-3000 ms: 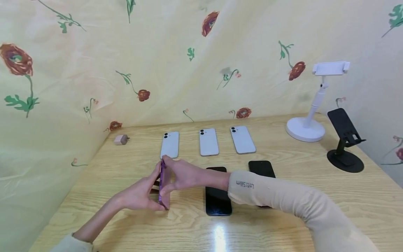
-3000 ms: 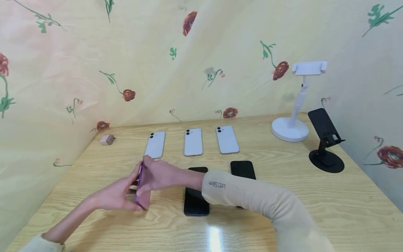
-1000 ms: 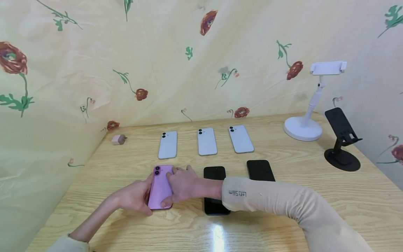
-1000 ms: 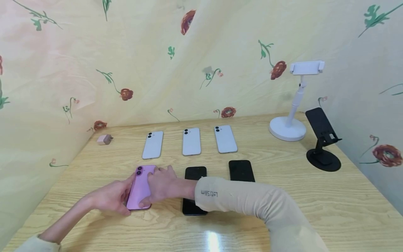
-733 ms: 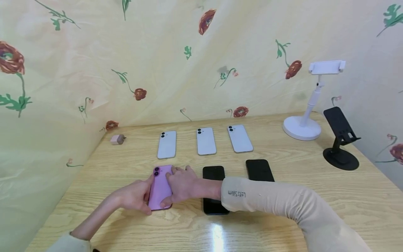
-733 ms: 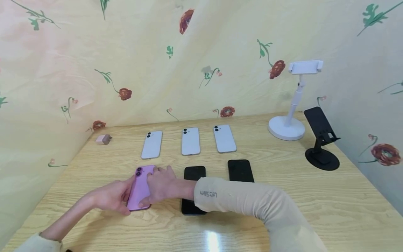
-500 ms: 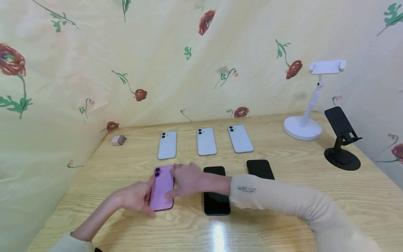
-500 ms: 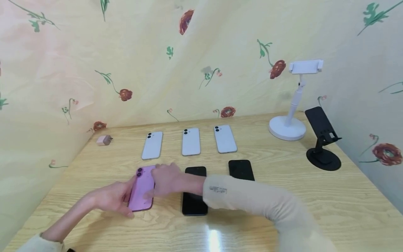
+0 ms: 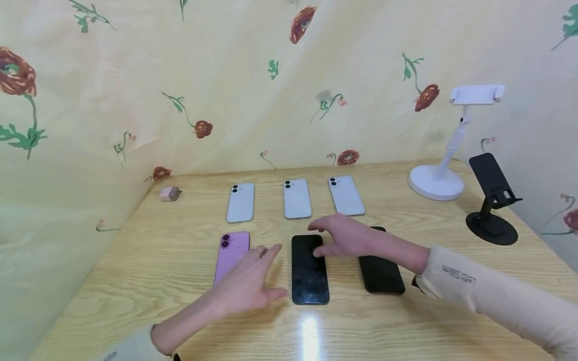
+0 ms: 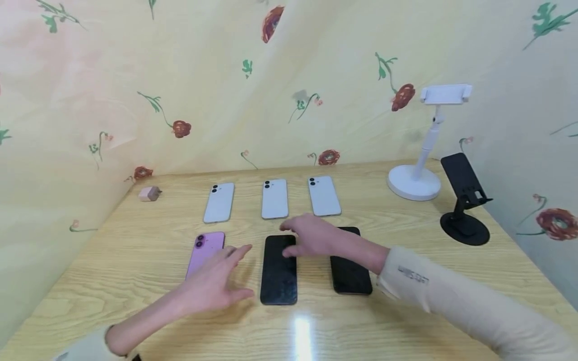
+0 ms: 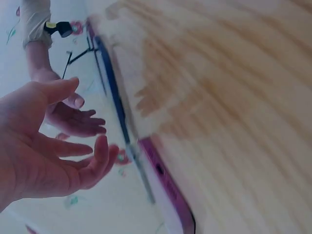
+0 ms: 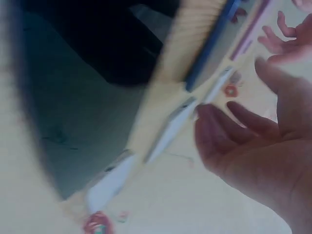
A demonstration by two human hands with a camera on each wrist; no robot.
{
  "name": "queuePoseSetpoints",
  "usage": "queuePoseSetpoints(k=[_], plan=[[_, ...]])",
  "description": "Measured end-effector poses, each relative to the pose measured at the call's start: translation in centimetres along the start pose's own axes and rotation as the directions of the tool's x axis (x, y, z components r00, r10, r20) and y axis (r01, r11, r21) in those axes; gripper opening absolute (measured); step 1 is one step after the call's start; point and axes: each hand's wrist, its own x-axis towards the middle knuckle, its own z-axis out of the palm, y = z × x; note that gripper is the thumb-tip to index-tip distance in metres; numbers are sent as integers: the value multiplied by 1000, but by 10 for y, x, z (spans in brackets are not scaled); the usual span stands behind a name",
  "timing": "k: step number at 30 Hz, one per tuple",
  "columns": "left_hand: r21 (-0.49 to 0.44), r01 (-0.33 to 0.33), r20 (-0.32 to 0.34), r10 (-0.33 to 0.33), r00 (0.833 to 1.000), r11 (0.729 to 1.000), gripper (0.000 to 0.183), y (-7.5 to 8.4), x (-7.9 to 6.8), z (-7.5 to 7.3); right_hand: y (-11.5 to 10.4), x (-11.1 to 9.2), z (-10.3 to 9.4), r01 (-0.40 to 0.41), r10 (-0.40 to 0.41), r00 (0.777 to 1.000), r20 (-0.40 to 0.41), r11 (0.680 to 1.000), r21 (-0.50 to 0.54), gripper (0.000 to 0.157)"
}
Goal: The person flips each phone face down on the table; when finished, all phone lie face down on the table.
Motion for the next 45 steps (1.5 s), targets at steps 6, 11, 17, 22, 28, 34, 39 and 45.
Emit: queuePoseSetpoints(k=[6, 11, 17, 22, 28, 34, 39, 45], plan=[[9, -12, 87, 11, 996, 1000, 113, 8, 13, 22, 8, -27, 7, -98, 108, 985, 131, 992, -78, 97], [-30, -13, 129, 17, 991, 999, 117, 9, 23, 31, 7, -33, 17, -117, 135, 976, 172, 987, -112, 115], [-53, -24, 153, 32, 988, 998, 111, 8, 28, 35, 7, -34, 26, -106, 128, 977, 173, 985, -133, 117], [-96, -24, 150, 39, 988, 995, 102, 9, 30, 36, 8, -35, 29, -94, 115, 983, 144, 985, -143, 117], [-119, -19, 141, 36, 989, 993, 98, 9, 30, 37, 9, -35, 32, -70, 91, 988, 124, 983, -170, 117], [-140, -3, 145, 24, 989, 990, 96, 10, 30, 38, 9, -35, 33, -65, 83, 992, 100, 982, -176, 118], [-164, -3, 133, 25, 991, 987, 96, 11, 30, 38, 11, -34, 31, -48, 59, 996, 67, 987, -154, 119], [-186, -7, 115, 29, 993, 982, 97, 13, 30, 35, 12, -34, 25, -55, 56, 998, 17, 996, -76, 119]])
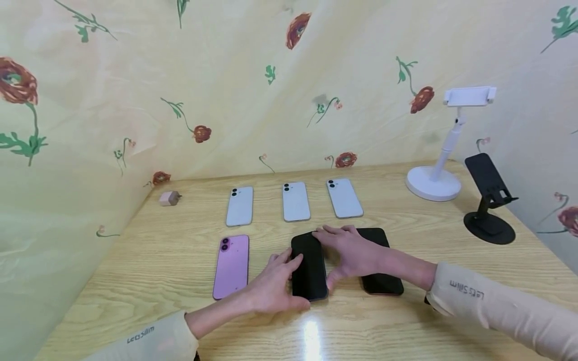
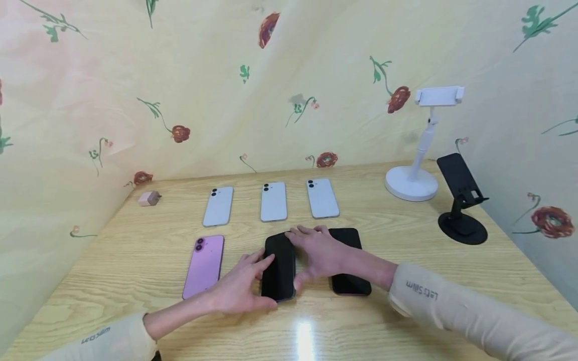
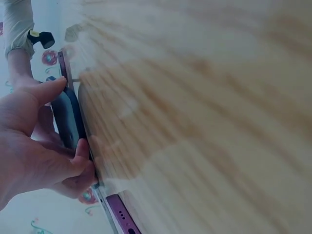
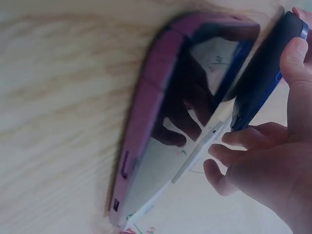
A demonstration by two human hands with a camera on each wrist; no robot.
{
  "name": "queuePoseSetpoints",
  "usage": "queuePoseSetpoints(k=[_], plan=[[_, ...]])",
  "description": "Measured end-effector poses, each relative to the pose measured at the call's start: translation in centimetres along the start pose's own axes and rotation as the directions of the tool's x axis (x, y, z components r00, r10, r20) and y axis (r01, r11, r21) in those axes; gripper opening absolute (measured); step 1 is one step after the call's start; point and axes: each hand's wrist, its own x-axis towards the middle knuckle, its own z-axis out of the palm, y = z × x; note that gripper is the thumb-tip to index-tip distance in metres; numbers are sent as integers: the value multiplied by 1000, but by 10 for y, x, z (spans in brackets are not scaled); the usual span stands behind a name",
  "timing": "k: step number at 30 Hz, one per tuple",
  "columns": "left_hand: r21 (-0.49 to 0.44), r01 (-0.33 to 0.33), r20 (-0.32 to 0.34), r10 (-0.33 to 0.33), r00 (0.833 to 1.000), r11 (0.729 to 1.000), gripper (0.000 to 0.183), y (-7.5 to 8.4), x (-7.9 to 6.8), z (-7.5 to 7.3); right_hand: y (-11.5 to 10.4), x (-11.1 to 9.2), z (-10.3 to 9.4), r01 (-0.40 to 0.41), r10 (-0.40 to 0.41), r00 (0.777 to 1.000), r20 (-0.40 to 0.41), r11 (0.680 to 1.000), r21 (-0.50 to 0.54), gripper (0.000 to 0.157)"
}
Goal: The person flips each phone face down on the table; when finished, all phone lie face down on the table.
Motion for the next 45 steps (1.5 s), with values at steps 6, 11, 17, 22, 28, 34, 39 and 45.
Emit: queuePoseSetpoints(k=[6, 11, 17, 22, 28, 34, 39, 45], plan=[[-58, -71, -25, 69, 997, 996, 104, 1, 0, -3, -5, 3, -6, 27, -24, 998, -52, 998, 65, 122], [-206, -205, -40, 201, 979, 957, 119, 0, 4, -3, -14, 11, -11, 77, -62, 995, -82, 978, 194, 123], [-223, -180, -40, 175, 984, 958, 131, -1, 5, -5, -22, 16, -11, 31, -23, 999, -34, 966, 257, 123], [-216, -155, -32, 151, 988, 964, 132, -2, 4, -6, -26, 19, -9, -2, 6, 1000, -14, 956, 293, 123], [-238, -144, -28, 142, 989, 960, 133, -5, 1, -7, -29, 23, -5, 3, 0, 1000, -12, 953, 303, 123], [-321, -151, -22, 152, 988, 935, 133, -8, -3, -10, -31, 29, 2, 16, -17, 1000, -1, 943, 332, 123], [-372, -156, -9, 165, 986, 915, 131, -11, -5, -14, -35, 33, 7, 26, -27, 1000, -1, 937, 348, 124], [-336, -138, -2, 146, 989, 932, 129, -14, -9, -17, -37, 35, 13, 6, -16, 999, 30, 946, 324, 126]])
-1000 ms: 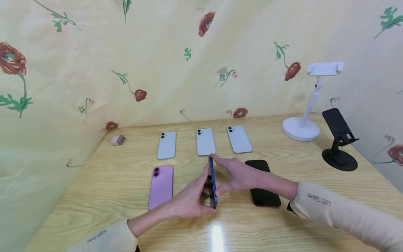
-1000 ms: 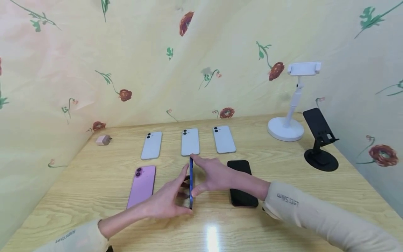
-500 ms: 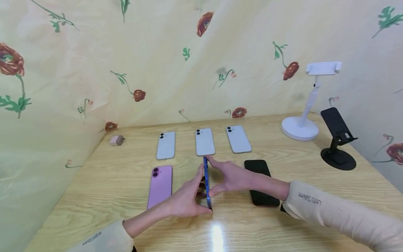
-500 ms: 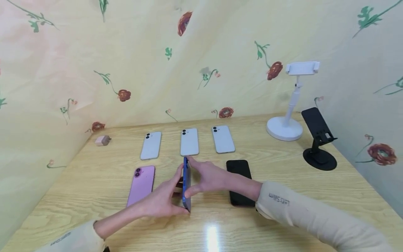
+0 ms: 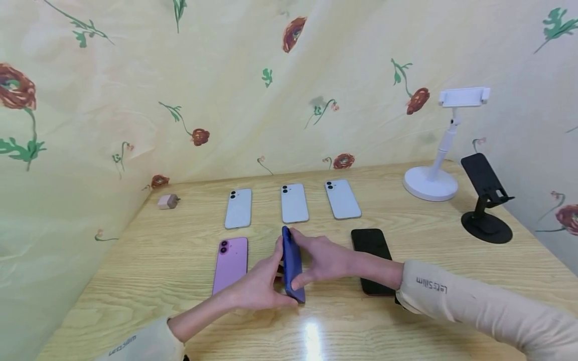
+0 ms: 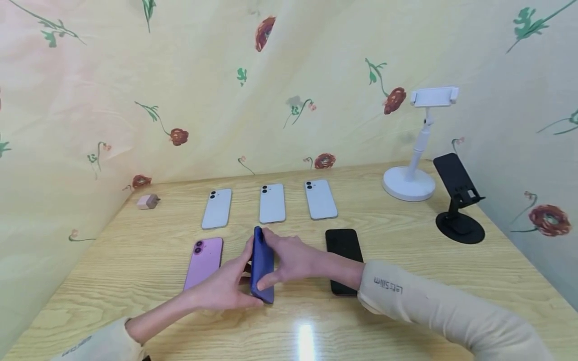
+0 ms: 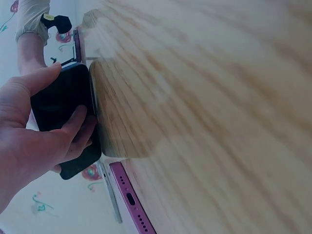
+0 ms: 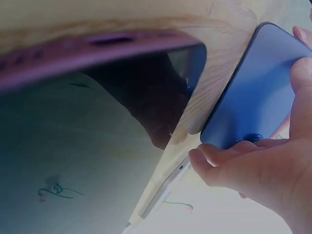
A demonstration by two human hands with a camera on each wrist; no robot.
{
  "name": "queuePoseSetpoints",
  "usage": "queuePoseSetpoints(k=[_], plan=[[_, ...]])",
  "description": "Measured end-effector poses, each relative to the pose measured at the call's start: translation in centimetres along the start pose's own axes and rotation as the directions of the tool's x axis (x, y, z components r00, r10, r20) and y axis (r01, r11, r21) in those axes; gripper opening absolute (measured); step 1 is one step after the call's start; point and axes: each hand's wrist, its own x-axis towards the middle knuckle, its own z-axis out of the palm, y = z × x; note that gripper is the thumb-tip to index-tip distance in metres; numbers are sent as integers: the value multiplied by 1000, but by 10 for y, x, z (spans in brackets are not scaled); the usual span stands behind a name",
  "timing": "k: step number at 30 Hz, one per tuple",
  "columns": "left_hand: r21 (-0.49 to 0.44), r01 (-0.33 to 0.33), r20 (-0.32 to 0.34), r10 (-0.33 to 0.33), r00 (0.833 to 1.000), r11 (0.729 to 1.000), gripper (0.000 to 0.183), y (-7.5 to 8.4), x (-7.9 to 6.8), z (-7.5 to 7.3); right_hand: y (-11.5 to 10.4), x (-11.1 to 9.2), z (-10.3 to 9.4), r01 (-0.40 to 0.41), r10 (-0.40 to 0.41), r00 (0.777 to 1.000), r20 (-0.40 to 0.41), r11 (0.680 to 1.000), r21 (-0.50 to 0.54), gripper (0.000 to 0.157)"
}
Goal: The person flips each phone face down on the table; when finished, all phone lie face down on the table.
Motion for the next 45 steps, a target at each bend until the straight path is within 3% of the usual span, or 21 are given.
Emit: queuePoseSetpoints(k=[14, 22, 27, 36, 45], plan=[[86, -23, -20, 25, 999, 996, 129, 1, -3, 0, 2, 0, 2, 18, -17, 1000, 8, 993, -119, 119], [77, 7, 13, -8, 1000, 997, 124, -1, -2, 0, 1, -1, 0, -37, 49, 998, 39, 964, -263, 112], [130, 56, 15, -58, 998, 990, 123, -3, 0, 3, 2, -1, 1, -54, 71, 997, 41, 946, -318, 111], [172, 126, -6, -126, 992, 977, 119, -2, 3, 5, 2, -2, 2, -88, 106, 994, 29, 929, -358, 109], [265, 137, -6, -140, 990, 955, 116, 1, 6, 5, 1, -2, 3, -110, 130, 991, 29, 922, -371, 110]])
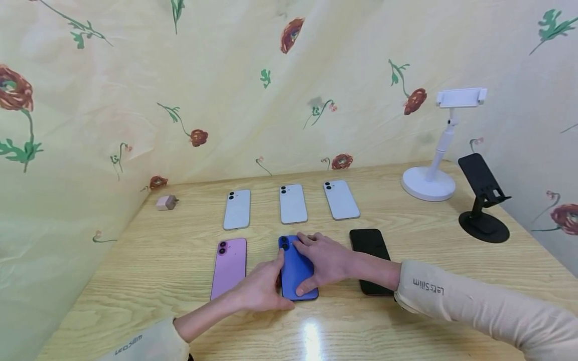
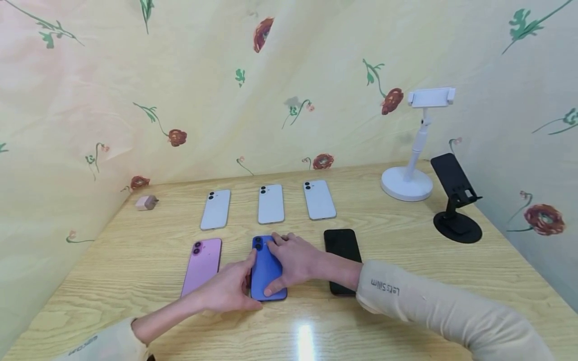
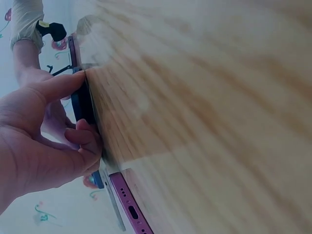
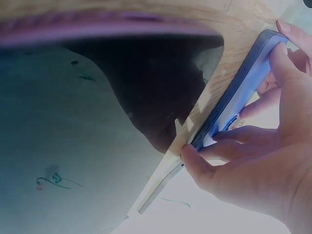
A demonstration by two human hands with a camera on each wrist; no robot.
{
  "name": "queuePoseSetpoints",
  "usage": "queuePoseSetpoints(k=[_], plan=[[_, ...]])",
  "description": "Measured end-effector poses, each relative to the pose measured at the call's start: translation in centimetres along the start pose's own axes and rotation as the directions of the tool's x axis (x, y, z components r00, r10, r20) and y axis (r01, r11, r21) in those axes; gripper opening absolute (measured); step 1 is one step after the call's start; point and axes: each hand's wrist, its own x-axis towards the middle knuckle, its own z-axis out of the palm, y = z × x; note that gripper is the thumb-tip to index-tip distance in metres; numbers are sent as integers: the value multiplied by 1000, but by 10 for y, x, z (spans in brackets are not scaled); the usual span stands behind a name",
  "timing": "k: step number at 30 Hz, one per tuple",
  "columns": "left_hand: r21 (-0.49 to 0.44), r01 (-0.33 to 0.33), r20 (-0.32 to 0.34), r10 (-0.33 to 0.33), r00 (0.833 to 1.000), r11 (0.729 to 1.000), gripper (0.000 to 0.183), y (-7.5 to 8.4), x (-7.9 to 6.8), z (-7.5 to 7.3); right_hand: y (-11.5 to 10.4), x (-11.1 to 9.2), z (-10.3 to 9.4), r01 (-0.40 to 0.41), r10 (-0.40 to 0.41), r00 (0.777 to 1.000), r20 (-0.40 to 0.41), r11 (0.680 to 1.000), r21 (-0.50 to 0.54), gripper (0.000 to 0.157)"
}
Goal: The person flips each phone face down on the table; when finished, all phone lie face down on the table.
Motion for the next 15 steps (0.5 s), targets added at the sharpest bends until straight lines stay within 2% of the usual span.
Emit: queuePoseSetpoints(k=[15], plan=[[129, 79, 40, -85, 996, 988, 114, 12, 1, -1, -2, 0, -2, -13, 13, 1000, 17, 999, -33, 109]])
